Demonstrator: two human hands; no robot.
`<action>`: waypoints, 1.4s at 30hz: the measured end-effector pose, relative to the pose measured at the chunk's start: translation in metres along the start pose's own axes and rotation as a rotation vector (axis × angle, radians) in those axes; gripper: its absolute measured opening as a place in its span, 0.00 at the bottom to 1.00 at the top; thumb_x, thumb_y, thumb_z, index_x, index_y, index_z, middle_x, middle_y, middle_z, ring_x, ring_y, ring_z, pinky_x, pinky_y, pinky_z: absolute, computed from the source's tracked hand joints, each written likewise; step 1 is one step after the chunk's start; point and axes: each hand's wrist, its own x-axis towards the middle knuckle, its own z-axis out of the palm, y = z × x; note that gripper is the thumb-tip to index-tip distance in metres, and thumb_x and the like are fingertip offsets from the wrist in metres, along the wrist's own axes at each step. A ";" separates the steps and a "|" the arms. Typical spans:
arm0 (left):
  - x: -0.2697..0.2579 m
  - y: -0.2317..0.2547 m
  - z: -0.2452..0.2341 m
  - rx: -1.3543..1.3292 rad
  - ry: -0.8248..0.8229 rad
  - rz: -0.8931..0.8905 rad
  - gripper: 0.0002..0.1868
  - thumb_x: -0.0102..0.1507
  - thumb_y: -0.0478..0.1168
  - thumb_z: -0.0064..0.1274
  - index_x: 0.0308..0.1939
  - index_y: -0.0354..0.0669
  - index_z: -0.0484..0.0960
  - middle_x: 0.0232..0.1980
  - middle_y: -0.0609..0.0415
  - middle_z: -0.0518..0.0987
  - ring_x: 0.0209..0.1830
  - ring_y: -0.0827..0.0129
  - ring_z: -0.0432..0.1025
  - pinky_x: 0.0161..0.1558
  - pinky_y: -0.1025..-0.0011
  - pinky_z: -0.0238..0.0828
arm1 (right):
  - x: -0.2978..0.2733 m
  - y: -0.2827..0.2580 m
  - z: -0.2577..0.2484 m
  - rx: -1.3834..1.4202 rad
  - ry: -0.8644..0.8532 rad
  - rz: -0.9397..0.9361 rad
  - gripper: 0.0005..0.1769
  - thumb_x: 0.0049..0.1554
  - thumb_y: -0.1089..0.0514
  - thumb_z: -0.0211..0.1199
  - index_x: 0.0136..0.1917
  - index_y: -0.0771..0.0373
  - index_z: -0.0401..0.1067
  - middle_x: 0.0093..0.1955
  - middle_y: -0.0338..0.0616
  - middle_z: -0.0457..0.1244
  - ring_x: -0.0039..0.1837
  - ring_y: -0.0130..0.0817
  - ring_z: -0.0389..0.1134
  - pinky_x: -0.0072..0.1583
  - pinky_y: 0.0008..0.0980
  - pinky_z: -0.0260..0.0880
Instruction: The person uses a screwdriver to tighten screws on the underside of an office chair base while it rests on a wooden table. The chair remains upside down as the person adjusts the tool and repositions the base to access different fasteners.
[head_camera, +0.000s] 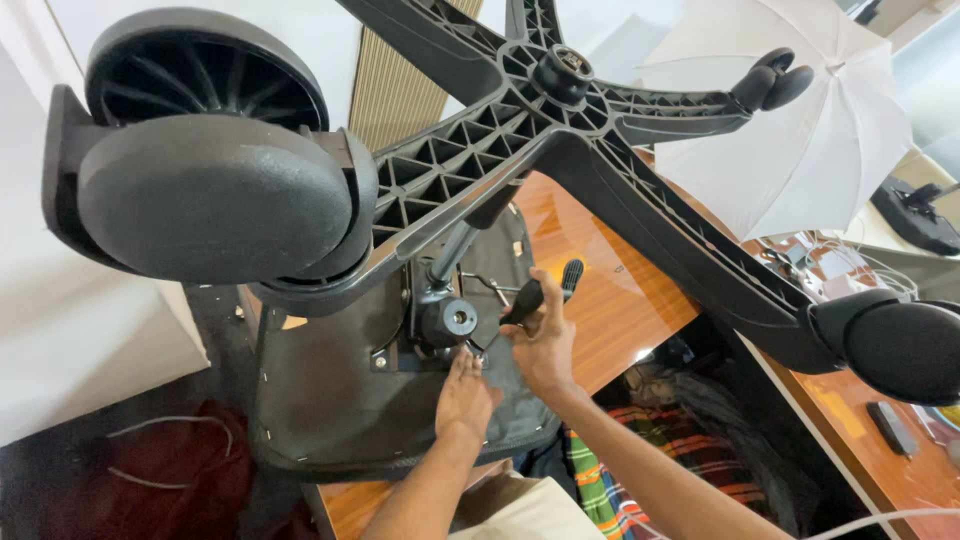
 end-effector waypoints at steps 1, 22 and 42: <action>0.001 -0.002 -0.001 0.000 0.011 -0.002 0.20 0.71 0.43 0.38 0.63 0.50 0.80 0.79 0.41 0.58 0.81 0.49 0.47 0.78 0.49 0.27 | 0.001 -0.003 0.000 -0.036 0.039 0.018 0.50 0.46 0.77 0.71 0.75 0.51 0.53 0.44 0.47 0.70 0.46 0.34 0.74 0.47 0.31 0.75; -0.020 -0.002 -0.027 -0.048 0.075 -0.053 0.17 0.66 0.38 0.47 0.57 0.46 0.84 0.75 0.41 0.66 0.79 0.50 0.54 0.77 0.48 0.33 | 0.007 -0.001 -0.021 -0.155 0.057 0.019 0.53 0.42 0.61 0.83 0.71 0.55 0.51 0.38 0.43 0.68 0.39 0.31 0.72 0.44 0.30 0.75; -0.009 0.001 -0.018 -0.068 0.025 -0.042 0.19 0.72 0.44 0.39 0.60 0.49 0.83 0.77 0.39 0.62 0.80 0.46 0.51 0.79 0.46 0.30 | 0.009 -0.014 -0.015 0.009 -0.034 -0.026 0.48 0.44 0.74 0.73 0.72 0.53 0.57 0.40 0.42 0.69 0.43 0.27 0.74 0.46 0.29 0.76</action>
